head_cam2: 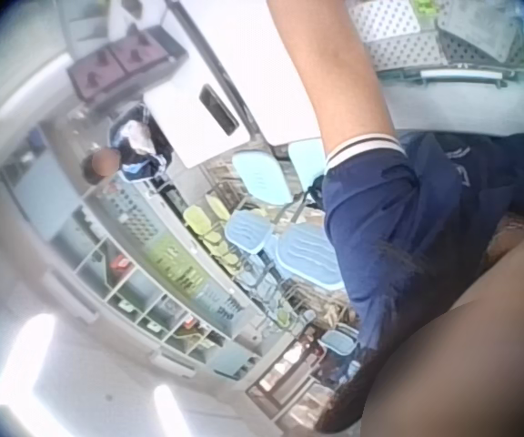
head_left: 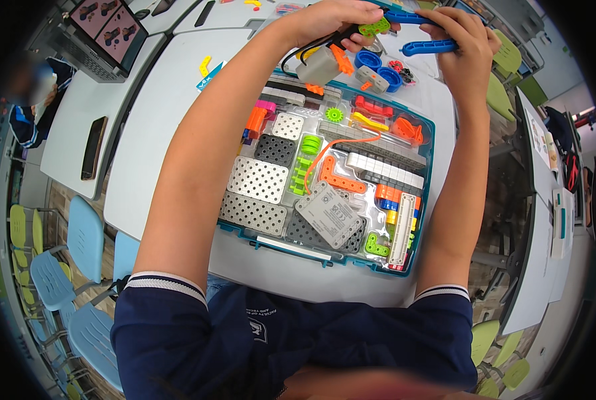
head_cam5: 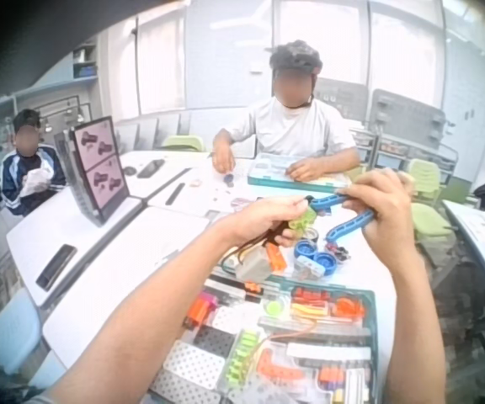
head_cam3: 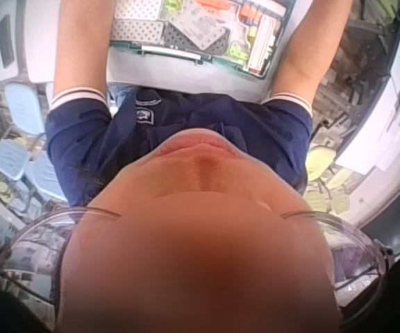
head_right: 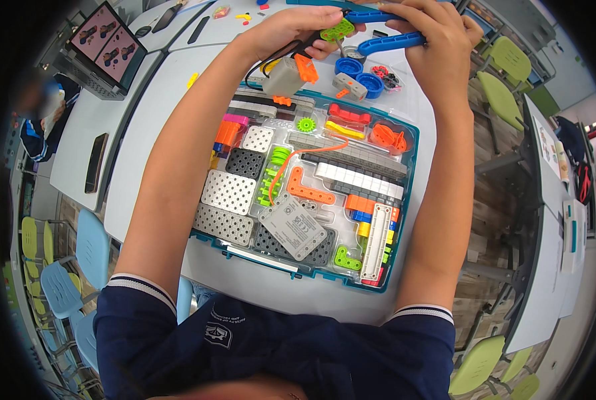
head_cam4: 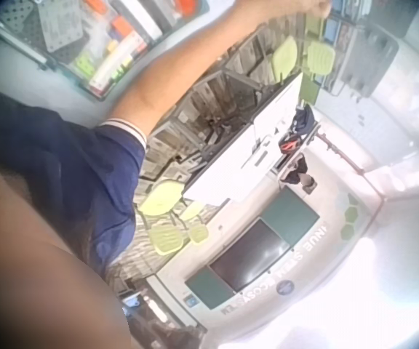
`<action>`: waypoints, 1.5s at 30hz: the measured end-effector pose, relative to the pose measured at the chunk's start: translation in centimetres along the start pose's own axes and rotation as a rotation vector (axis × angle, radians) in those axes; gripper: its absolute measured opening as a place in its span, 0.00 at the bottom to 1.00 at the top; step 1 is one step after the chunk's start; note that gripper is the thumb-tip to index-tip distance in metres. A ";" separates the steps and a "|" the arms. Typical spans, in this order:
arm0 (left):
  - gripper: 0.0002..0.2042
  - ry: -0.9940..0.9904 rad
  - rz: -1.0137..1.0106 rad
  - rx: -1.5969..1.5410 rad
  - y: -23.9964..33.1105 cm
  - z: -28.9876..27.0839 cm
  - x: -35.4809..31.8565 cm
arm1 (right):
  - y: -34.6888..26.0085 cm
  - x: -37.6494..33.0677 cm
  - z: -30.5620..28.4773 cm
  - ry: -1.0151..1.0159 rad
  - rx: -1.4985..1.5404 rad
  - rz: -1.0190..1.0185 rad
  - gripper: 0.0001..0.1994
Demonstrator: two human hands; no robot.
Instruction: The person assembles a small mechanical structure using colorful plastic components from an educational kit. They connect rods, gears, and connectors by hand, repeatedly adjusting and reconfiguring the assembly on a white table.
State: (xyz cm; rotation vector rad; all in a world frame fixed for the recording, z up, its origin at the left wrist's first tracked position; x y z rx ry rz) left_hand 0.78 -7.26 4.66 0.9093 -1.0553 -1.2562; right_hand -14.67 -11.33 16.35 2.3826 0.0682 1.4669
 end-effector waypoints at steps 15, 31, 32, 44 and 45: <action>0.20 0.015 0.279 -0.377 3.1 -3.4 0.1 | -2.3 0.0 0.3 0.013 0.077 0.407 0.07; 0.20 0.002 0.321 -0.242 2.9 -2.6 -0.3 | -0.2 -2.0 2.8 -0.050 0.005 0.363 0.17; 0.20 0.004 0.327 -0.238 2.9 -2.6 -0.3 | -0.3 -2.0 2.7 -0.046 0.004 0.359 0.18; 0.21 -0.010 0.352 -0.243 2.7 -2.7 -0.5 | -0.5 -2.5 3.4 -0.013 0.164 0.462 0.19; 0.21 -0.057 0.359 -0.237 2.9 -2.3 -0.6 | 0.0 -2.6 3.9 -0.032 0.235 0.486 0.18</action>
Point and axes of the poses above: each hand's wrist, its own x-axis towards the middle knuckle, its own z-axis out of the palm, y = z × x, the point moved 10 cm from there along x, towards the middle knuckle, and after that the axes turned 8 degrees about -x, right-handed, at the moved point
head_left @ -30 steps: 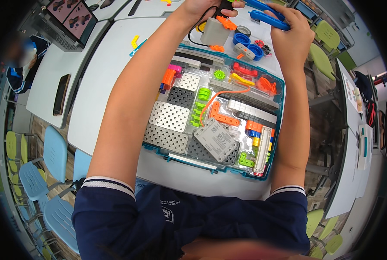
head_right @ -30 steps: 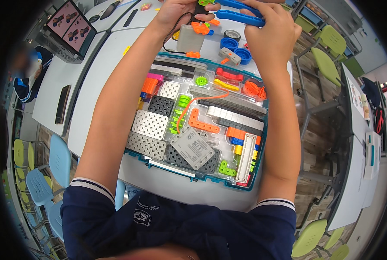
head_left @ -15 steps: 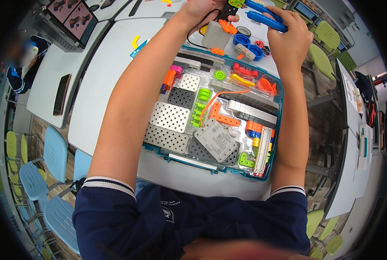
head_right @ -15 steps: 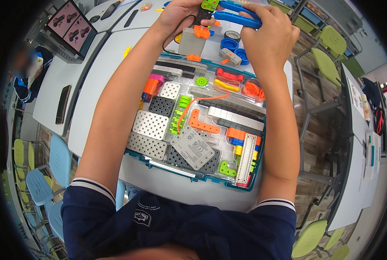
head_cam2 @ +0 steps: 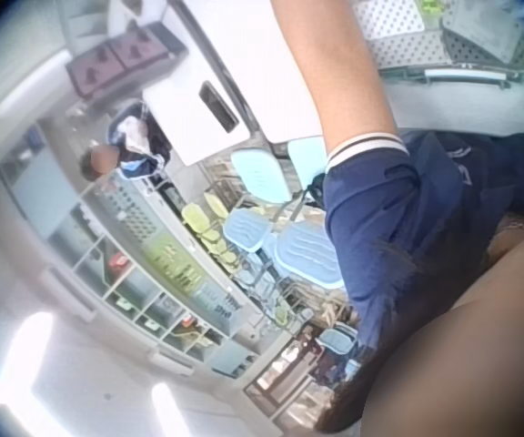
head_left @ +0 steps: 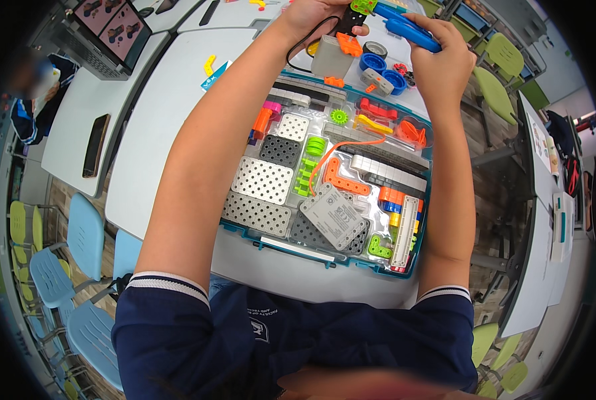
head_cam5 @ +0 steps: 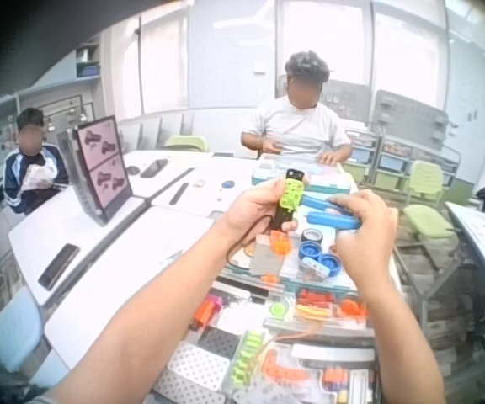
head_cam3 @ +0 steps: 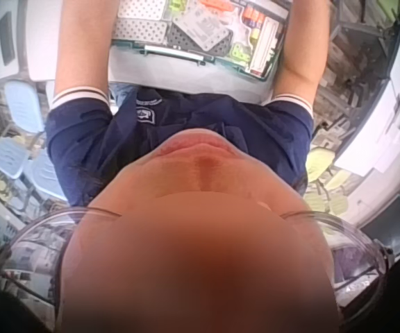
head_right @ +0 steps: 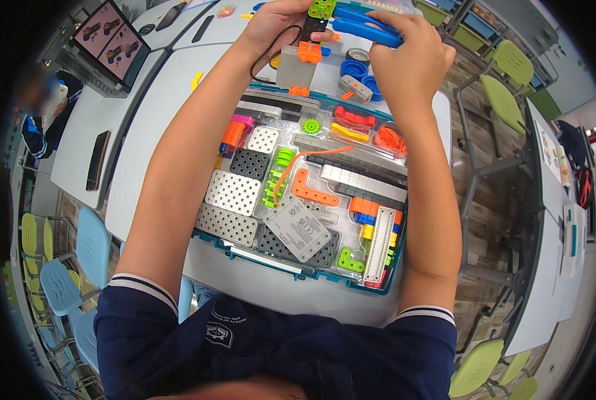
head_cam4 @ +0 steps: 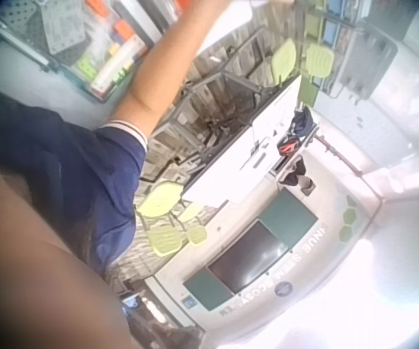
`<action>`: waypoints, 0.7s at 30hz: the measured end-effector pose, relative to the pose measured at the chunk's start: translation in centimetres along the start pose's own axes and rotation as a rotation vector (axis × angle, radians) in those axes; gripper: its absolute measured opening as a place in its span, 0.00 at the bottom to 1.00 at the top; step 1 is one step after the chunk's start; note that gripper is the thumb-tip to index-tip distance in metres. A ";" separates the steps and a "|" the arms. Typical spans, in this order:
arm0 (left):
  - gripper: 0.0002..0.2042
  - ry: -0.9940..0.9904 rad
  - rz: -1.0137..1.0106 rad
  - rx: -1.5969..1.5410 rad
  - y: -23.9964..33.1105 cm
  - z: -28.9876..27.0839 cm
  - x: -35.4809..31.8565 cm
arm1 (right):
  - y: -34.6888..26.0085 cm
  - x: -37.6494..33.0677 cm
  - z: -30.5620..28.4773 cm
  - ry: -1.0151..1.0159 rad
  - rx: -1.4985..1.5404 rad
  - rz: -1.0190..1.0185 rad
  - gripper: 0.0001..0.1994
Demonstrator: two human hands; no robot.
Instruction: The person assembles a small mechanical structure using colorful plastic components from an educational kit. They connect rods, gears, and connectors by hand, repeatedly adjusting and reconfiguring the assembly on a white table.
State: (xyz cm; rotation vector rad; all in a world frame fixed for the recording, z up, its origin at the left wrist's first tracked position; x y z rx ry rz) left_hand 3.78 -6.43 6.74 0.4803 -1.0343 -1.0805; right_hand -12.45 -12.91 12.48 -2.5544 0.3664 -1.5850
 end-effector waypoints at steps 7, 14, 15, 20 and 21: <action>0.21 -0.010 -0.028 -0.124 -0.3 0.5 0.2 | 4.0 0.1 2.9 -0.298 0.374 0.304 0.13; 0.20 0.045 -0.054 -0.214 -1.1 0.1 0.2 | 5.0 -1.3 5.3 -0.480 0.638 0.475 0.14; 0.20 0.044 -0.053 -0.216 -1.1 0.0 0.2 | 4.9 -1.3 5.5 -0.489 0.664 0.464 0.14; 0.20 0.008 -0.050 -0.217 -1.1 0.0 0.3 | 5.4 -0.9 5.1 -0.423 0.566 0.398 0.14; 0.20 0.050 -0.042 -0.210 -1.1 -0.5 0.4 | 5.7 -1.0 5.1 -0.393 0.622 0.432 0.14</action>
Point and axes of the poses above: each hand's wrist, its own x-axis towards the middle knuckle, its own z-axis out of the palm, y = z × x, the point moved 10 cm from there along x, towards the middle knuckle, and after that the axes turned 8 degrees about -x, right-handed, at the moved point
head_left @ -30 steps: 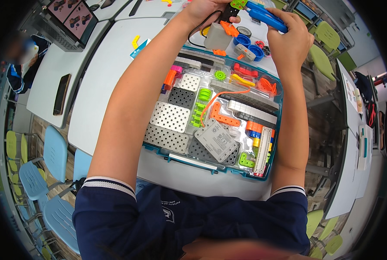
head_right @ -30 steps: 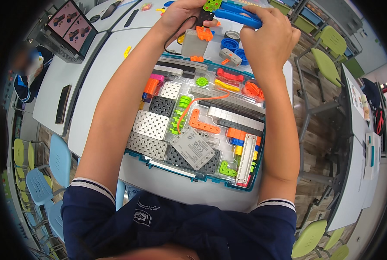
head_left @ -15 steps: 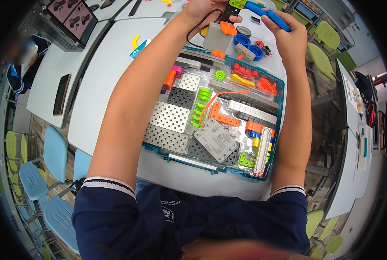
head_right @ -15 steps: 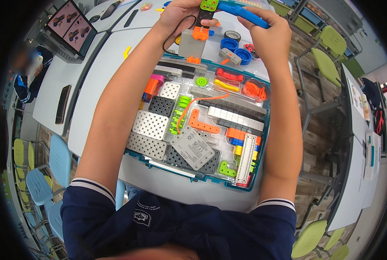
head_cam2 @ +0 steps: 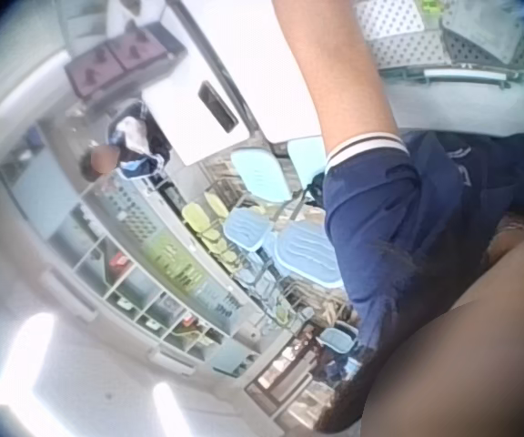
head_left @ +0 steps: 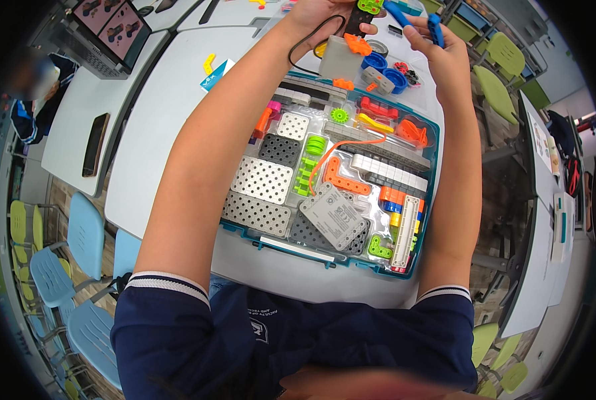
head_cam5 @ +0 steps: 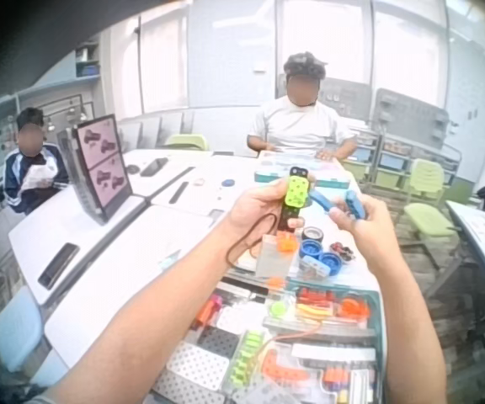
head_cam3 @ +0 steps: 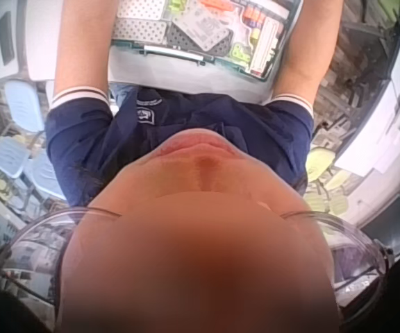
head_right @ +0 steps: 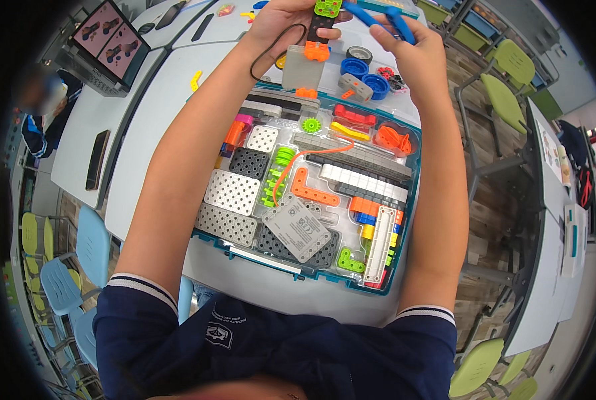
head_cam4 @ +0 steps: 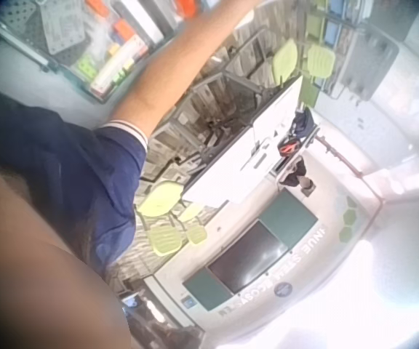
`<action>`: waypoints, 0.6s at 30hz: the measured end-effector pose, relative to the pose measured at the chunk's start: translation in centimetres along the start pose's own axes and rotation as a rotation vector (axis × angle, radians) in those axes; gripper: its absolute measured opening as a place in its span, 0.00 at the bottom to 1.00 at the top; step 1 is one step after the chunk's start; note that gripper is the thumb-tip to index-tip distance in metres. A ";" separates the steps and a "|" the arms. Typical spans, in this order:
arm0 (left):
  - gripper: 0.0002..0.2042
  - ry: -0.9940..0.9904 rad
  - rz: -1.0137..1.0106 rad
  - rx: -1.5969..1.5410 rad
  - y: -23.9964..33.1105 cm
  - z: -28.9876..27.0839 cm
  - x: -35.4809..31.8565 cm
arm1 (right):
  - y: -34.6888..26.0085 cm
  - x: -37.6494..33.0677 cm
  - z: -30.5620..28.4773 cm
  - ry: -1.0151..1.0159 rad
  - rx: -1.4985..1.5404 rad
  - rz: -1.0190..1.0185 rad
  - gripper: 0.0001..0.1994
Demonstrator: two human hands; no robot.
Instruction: The person assembles a small mechanical structure using colorful plastic components from an educational kit. They connect rods, gears, and connectors by hand, repeatedly adjusting and reconfiguring the assembly on a white table.
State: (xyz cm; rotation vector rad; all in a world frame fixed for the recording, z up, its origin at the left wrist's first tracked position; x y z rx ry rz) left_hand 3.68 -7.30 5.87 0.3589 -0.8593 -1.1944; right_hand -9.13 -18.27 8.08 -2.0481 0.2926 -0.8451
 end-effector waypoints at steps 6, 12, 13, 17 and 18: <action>0.19 0.180 -0.016 0.184 -0.7 -1.1 0.5 | 0.9 0.2 1.1 -0.034 0.379 0.084 0.18; 0.21 0.105 -0.073 0.538 -1.6 0.6 1.3 | 0.4 -0.1 1.9 -0.046 0.255 0.035 0.17; 0.22 0.140 -0.059 0.554 -1.4 0.5 1.3 | 0.2 -0.1 1.9 -0.027 0.202 0.005 0.17; 0.20 0.185 -0.095 0.687 -1.5 0.8 1.2 | 0.0 0.0 1.4 0.013 0.182 -0.090 0.18; 0.20 0.189 -0.119 0.748 -1.7 0.8 1.2 | 0.1 0.0 1.3 0.024 0.184 -0.092 0.19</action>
Point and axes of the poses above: each hand's wrist, its own x-axis towards the middle knuckle, its own z-axis out of the palm, y = z × x, the point moved 10 cm from there along x, towards the middle knuckle, and after that the axes turned 8 degrees about -x, right-handed, at the moved point
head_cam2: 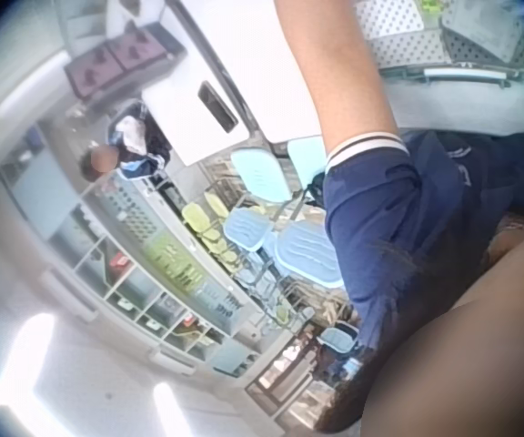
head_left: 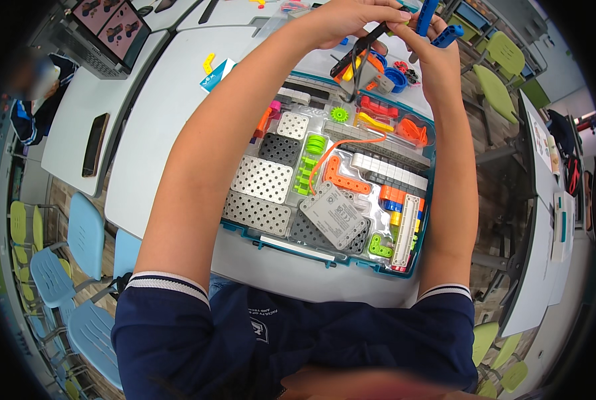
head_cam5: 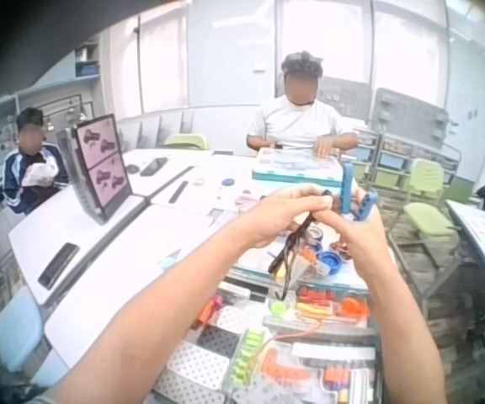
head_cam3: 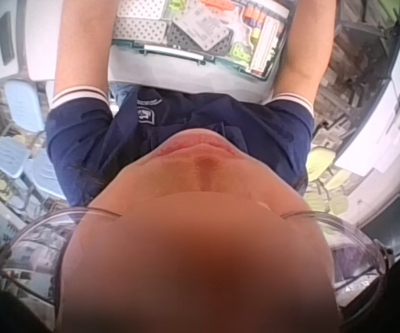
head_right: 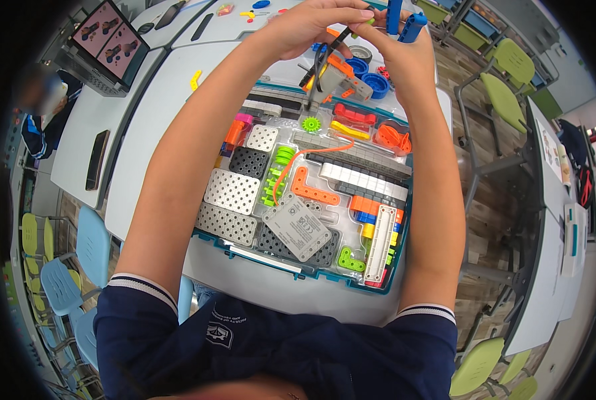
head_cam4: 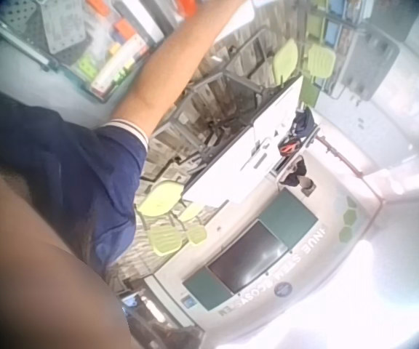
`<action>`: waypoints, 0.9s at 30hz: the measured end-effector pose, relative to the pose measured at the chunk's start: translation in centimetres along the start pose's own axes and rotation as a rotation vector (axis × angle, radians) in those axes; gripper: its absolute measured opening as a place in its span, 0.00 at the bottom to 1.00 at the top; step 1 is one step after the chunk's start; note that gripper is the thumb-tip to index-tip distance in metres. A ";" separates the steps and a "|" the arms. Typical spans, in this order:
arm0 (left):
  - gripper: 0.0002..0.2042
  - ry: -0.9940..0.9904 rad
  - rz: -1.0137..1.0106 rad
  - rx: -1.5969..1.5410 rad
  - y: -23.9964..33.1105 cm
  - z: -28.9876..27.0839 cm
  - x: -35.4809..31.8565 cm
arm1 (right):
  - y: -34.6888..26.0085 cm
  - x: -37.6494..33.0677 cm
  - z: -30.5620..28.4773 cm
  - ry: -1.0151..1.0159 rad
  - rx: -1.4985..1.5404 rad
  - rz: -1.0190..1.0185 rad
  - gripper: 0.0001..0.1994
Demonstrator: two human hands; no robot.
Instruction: The person assembles a small mechanical structure using colorful plastic components from an educational kit. They connect rods, gears, and connectors by hand, repeatedly adjusting and reconfiguring the assembly on a white table.
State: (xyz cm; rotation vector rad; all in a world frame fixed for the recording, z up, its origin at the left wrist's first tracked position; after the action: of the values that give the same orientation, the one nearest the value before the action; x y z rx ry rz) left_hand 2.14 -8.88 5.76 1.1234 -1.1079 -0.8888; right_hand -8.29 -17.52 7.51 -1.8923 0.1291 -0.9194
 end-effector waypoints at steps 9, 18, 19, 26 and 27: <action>0.19 -0.055 0.204 0.213 1.7 0.3 0.3 | 0.2 -0.2 0.8 -0.049 0.057 0.066 0.19; 0.18 0.003 0.207 0.399 2.7 0.5 -0.2 | 0.4 -0.1 0.7 -0.044 0.048 0.043 0.21; 0.18 0.017 0.229 0.463 3.0 0.5 -0.2 | 0.4 -0.1 0.8 -0.064 0.055 0.035 0.21; 0.18 0.046 0.308 0.586 3.5 0.6 -0.2 | 0.9 -0.1 1.0 -0.165 0.096 0.082 0.20; 0.18 0.049 0.303 0.592 3.4 0.5 -0.1 | 0.9 -0.1 1.1 -0.162 0.085 0.080 0.19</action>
State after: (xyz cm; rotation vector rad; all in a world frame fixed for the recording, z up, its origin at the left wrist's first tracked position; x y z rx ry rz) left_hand 1.66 -8.10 9.07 1.3918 -1.5040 -0.2924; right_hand -7.37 -17.15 6.45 -1.8609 0.0665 -0.7044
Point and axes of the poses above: each hand's wrist, its own x-axis towards the middle knuckle, its own z-axis out of the palm, y = z × x, the point moved 10 cm from there along x, towards the middle knuckle, and after that the axes turned 8 degrees about -x, right-handed, at the moved point
